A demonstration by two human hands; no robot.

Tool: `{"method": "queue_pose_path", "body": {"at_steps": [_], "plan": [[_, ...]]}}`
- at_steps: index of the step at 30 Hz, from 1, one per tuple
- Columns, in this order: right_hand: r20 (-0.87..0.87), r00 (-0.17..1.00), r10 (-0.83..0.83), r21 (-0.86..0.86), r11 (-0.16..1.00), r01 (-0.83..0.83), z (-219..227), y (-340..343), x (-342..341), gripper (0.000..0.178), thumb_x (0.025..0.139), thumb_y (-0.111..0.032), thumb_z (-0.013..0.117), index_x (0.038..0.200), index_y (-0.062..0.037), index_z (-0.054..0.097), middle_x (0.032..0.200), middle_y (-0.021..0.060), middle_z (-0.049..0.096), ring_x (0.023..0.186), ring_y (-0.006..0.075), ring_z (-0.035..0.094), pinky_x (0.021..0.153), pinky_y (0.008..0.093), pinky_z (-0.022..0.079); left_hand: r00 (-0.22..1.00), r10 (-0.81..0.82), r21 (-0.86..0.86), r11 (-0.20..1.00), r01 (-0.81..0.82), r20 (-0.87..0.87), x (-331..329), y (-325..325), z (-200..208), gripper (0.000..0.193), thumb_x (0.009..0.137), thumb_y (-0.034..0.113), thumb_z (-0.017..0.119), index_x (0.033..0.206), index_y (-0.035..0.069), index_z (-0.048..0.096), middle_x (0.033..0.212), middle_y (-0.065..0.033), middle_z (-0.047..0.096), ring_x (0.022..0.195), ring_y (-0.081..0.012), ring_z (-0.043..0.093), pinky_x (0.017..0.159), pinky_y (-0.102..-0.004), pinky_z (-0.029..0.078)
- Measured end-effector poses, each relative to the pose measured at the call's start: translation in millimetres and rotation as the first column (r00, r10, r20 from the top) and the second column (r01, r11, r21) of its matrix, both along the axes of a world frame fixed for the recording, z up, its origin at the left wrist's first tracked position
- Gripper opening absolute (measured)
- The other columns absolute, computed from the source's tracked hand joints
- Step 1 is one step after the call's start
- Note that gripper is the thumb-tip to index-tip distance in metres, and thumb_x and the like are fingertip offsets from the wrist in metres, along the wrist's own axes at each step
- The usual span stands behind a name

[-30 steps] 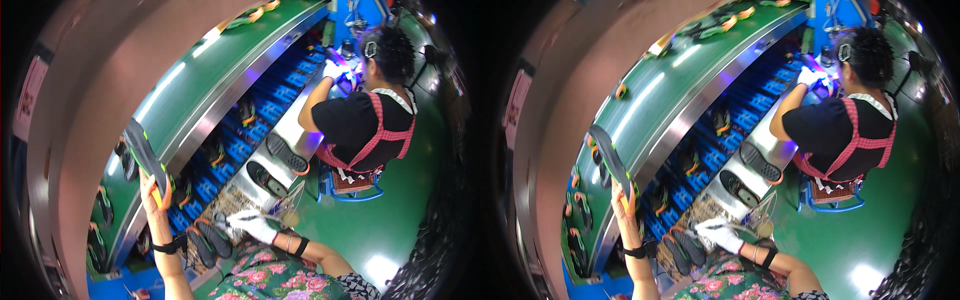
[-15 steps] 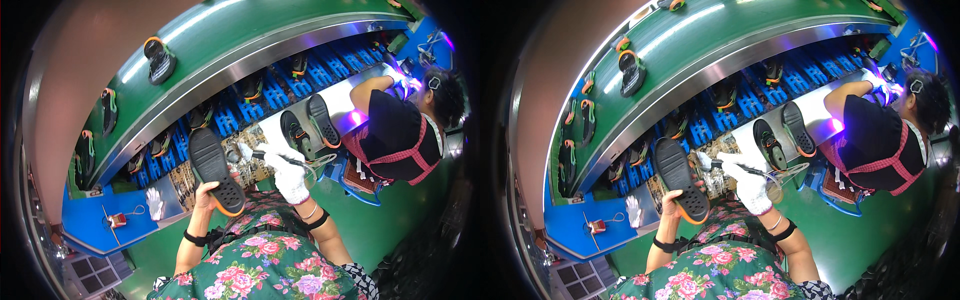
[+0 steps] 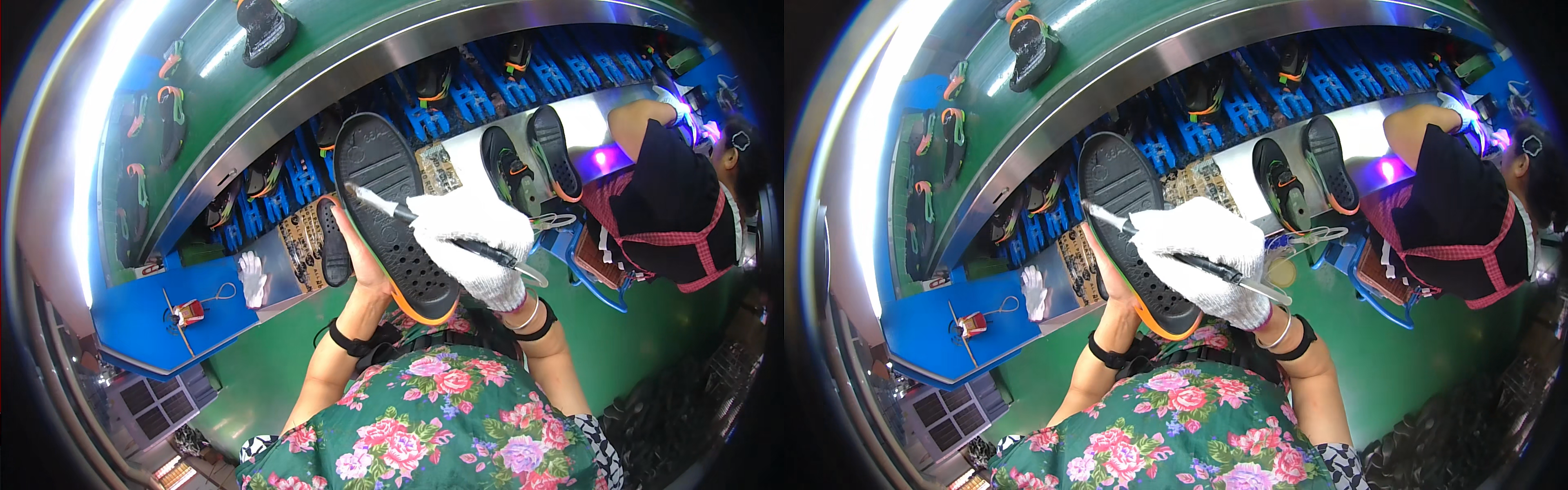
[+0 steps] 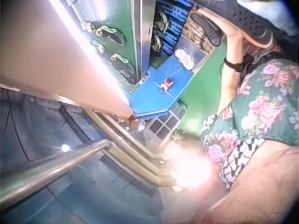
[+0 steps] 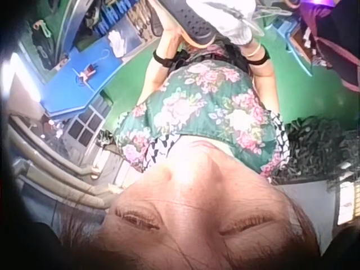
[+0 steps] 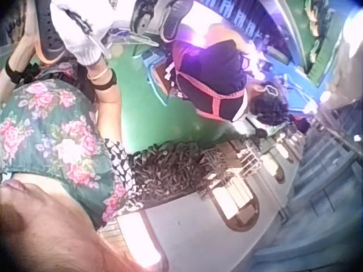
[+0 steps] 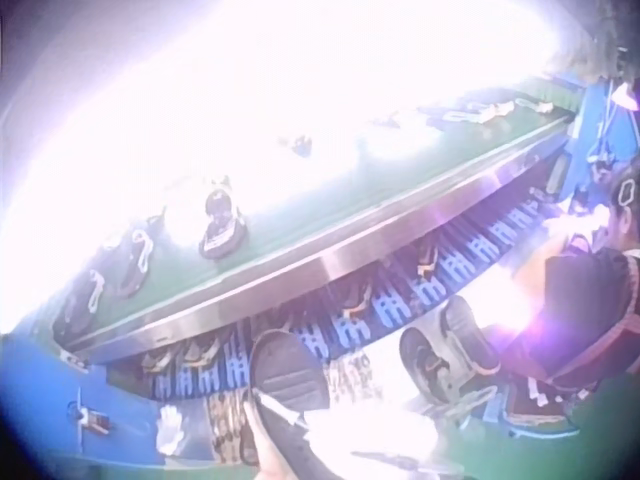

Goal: Applying a substance with a brush and wiping a shoe sole as part of the manufacturing process.

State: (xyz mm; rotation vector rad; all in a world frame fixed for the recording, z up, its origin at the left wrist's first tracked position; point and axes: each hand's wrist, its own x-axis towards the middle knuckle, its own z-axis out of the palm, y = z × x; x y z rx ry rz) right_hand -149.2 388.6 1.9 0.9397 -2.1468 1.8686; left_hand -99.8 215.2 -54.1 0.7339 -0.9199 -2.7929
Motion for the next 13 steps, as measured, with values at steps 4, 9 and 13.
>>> {"method": "queue_pose_path", "body": {"at_steps": [4,9,13], "plan": [[-0.119,0.992,-0.041,0.089,0.995,0.052,8,0,0,0.026,0.076,0.001,0.079,0.101,-0.0029,0.077,0.108,0.0160,0.076,0.094,0.0277,0.074,0.083,0.0371,0.057,0.909,-0.059,0.344,0.914,0.216,-0.414,7,-5,-22,0.072,0.104,0.066,0.033,0.154,0.015,0.042,0.150,-0.0063,0.052,0.134,-0.0272,0.052,0.117,-0.0440,0.036],[-0.210,0.969,-0.132,0.158,0.973,0.167,16,-4,-5,0.029,0.076,0.001,0.079,0.104,-0.0036,0.077,0.109,0.0157,0.076,0.095,0.0289,0.074,0.083,0.0376,0.057,0.956,-0.210,0.013,0.976,0.217,-0.207,11,6,-11,0.085,0.098,0.077,0.032,0.153,0.013,0.043,0.149,-0.0056,0.052,0.134,-0.0259,0.051,0.116,-0.0432,0.038],[-0.219,0.966,-0.138,0.157,0.972,0.175,71,-6,104,0.031,0.075,0.001,0.078,0.106,-0.0041,0.077,0.110,0.0155,0.076,0.095,0.0296,0.074,0.083,0.0379,0.057,0.963,-0.264,-0.149,0.952,0.268,0.045,11,21,-4,0.099,0.091,0.087,0.027,0.154,0.011,0.040,0.148,-0.0089,0.052,0.131,-0.0279,0.053,0.114,-0.0444,0.040]]}}
